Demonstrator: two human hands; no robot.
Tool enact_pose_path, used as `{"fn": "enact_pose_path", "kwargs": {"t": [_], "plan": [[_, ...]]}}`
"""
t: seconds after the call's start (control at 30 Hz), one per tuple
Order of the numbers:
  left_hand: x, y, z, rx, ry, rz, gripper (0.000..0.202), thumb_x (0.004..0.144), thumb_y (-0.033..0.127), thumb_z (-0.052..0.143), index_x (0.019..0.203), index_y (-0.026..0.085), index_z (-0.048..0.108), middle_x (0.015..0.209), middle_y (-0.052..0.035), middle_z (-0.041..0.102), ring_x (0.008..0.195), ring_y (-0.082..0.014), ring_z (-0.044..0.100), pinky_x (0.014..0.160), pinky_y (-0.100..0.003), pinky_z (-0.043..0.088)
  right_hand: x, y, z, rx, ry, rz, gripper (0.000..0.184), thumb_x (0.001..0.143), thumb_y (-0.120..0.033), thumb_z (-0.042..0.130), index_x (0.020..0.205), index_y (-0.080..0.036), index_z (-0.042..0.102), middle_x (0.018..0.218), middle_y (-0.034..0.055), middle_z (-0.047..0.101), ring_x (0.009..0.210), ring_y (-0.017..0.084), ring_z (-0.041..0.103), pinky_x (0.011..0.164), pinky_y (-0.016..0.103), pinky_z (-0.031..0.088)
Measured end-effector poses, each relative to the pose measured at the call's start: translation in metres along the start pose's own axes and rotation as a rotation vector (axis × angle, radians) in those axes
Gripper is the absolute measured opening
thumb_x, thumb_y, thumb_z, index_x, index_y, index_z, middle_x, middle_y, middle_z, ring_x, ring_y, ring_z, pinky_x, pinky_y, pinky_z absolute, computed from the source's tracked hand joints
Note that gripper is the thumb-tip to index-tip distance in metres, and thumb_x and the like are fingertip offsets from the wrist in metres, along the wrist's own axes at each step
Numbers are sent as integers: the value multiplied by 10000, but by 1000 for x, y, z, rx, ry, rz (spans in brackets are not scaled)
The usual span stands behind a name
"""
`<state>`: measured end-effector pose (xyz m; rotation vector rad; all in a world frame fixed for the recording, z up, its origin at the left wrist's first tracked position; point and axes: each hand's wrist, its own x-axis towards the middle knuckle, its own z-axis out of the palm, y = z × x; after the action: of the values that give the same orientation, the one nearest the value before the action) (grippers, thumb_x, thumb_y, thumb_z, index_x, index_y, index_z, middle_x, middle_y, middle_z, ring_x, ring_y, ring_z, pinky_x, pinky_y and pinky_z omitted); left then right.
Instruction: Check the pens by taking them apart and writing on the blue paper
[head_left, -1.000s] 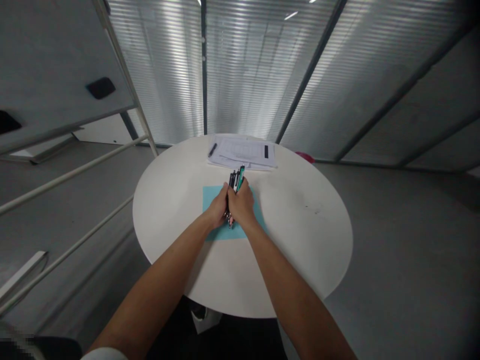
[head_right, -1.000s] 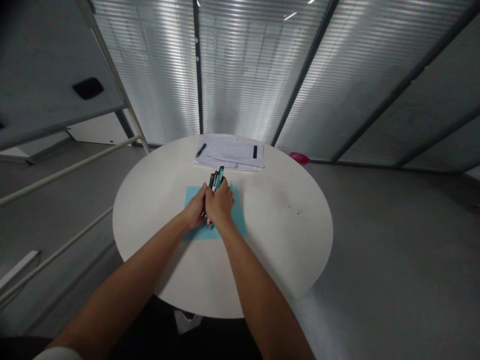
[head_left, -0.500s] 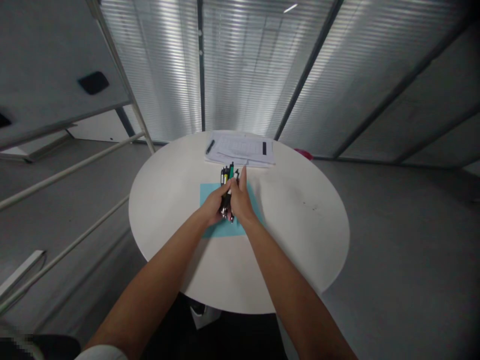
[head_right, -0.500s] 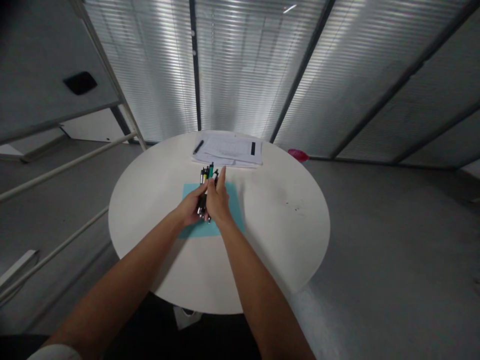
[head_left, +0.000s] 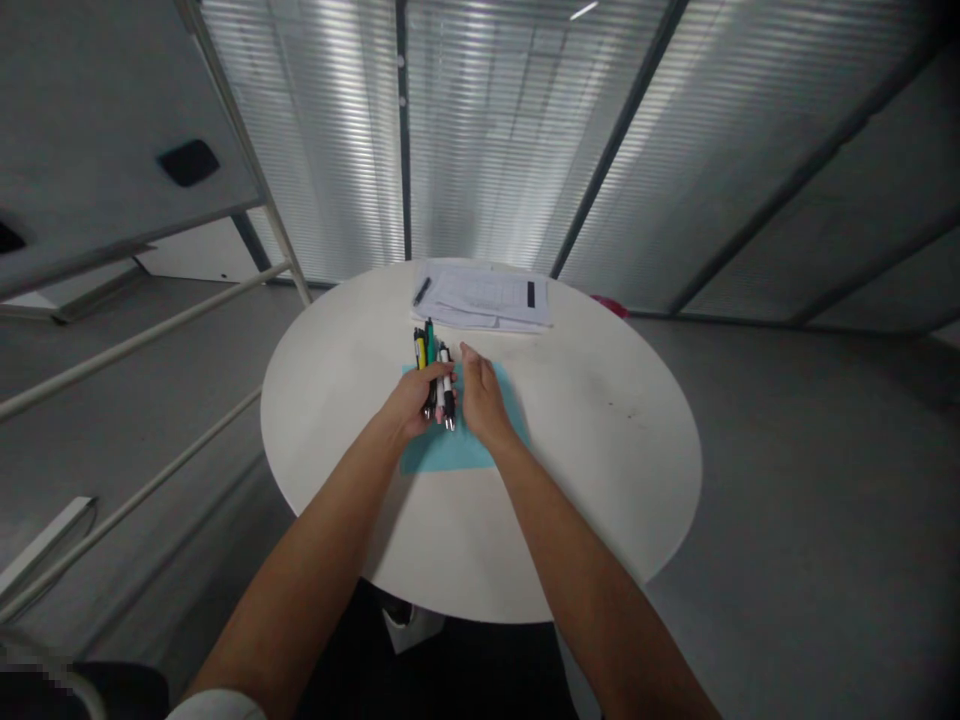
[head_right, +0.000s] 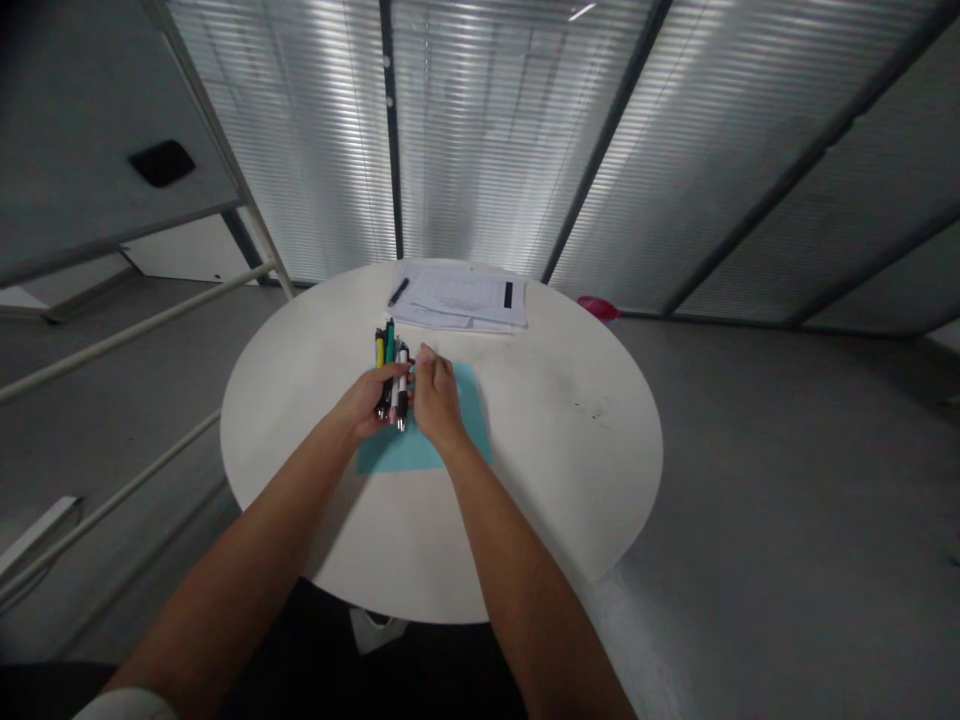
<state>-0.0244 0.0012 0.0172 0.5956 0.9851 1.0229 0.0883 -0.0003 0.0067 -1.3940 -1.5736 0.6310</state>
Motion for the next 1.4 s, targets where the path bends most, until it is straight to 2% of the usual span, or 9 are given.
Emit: {"fn": "enact_pose_path", "kwargs": {"t": [0.07, 0.13, 0.33, 0.47, 0.63, 0.77, 0.97, 1.13, 1.4], "plan": [[0, 5, -8, 199, 132, 123, 226, 731, 292, 655, 863, 112, 615, 470, -3, 548, 347, -129, 487, 301, -214, 323, -1, 2, -4, -216, -17, 27, 393, 937, -354, 363, 1140, -175, 647, 1173, 106, 634, 1139, 203, 552, 995, 354, 415], [0, 14, -19, 392, 275, 186, 249, 702, 293, 666, 872, 118, 611, 483, -10, 553, 366, -152, 507, 323, -233, 339, -4, 1, -8, -453, -169, 9, 291, 887, -298, 442, 997, -217, 699, 1048, 88, 661, 1037, 233, 580, 938, 391, 427], [0, 46, -73, 895, 651, 303, 356, 695, 310, 631, 999, 128, 601, 731, -98, 671, 642, -231, 652, 522, -293, 471, -28, -14, -9, -744, -368, -128, 355, 878, -400, 475, 1105, -222, 684, 1136, 139, 631, 1075, 319, 529, 879, 475, 404], [-11, 53, -106, 1153, 819, 206, 376, 703, 287, 596, 1043, 126, 584, 894, -160, 697, 795, -282, 677, 611, -328, 491, -32, -17, 5, -725, -417, -172, 466, 897, -497, 441, 1223, -220, 626, 1267, 153, 585, 1160, 335, 493, 937, 498, 375], [-22, 53, -117, 1286, 817, 57, 398, 713, 284, 586, 1070, 111, 561, 998, -219, 688, 879, -328, 682, 659, -352, 496, -18, -15, 33, -737, -432, -228, 495, 908, -456, 442, 1315, -197, 551, 1418, 172, 477, 1273, 339, 428, 999, 495, 343], [-22, 59, -112, 1309, 861, 27, 479, 712, 268, 603, 1150, 98, 508, 1116, -262, 652, 1031, -361, 646, 755, -380, 499, -6, -17, 59, -725, -446, -297, 523, 910, -447, 442, 1364, -194, 498, 1475, 160, 416, 1338, 333, 369, 1049, 488, 302], [-18, 68, -115, 1321, 942, 38, 541, 721, 238, 588, 1218, 68, 457, 1145, -287, 628, 1067, -372, 630, 825, -413, 495, 6, -21, 88, -691, -451, -304, 557, 940, -456, 383, 1425, -183, 423, 1523, 159, 346, 1398, 325, 291, 1097, 484, 239], [-11, 68, -119, 1308, 940, 4, 540, 745, 275, 596, 1221, 58, 463, 1131, -291, 619, 1035, -362, 642, 785, -407, 511, 8, -19, 97, -676, -405, -353, 534, 958, -446, 348, 1427, -199, 418, 1524, 133, 355, 1401, 302, 290, 1116, 465, 212], [-13, 63, -103, 1427, 963, -23, 556, 768, 414, 541, 1191, 53, 546, 1264, -296, 504, 1136, -414, 564, 900, -489, 463, 5, -18, 91, -676, -413, -394, 491, 963, -410, 355, 1400, -206, 447, 1517, 123, 371, 1399, 274, 300, 1126, 451, 199]]}}
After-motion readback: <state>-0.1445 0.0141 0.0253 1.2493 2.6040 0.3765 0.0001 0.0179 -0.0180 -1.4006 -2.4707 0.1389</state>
